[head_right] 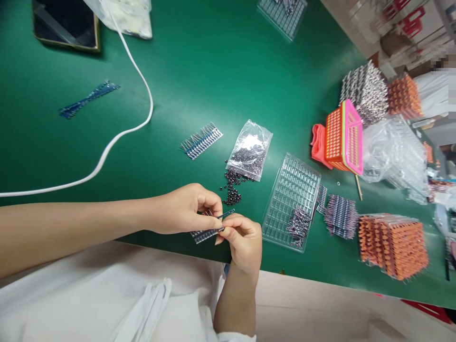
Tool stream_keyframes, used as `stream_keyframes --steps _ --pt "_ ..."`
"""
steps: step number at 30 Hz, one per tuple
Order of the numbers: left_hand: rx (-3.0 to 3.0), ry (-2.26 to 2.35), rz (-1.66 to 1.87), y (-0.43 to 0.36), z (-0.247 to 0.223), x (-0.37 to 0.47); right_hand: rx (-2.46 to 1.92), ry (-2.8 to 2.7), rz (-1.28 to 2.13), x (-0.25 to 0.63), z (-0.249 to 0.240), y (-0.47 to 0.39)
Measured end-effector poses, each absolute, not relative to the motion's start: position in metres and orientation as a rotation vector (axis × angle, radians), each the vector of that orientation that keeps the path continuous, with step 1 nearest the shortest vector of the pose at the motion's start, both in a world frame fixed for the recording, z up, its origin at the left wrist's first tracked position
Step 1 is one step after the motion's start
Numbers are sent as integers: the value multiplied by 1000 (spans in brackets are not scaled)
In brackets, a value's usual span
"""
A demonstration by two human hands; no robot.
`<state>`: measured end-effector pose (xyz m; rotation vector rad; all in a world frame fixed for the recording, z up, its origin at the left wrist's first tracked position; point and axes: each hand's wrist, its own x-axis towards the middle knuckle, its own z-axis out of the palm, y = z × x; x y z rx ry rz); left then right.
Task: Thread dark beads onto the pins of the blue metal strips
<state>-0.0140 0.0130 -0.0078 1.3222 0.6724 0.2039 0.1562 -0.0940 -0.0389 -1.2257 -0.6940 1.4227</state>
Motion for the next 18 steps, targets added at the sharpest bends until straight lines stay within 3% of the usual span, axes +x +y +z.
stream_keyframes --steps 18 --pt "1331 660 200 12 -8 -14 -1271 -704 1428 157 -39 -95"
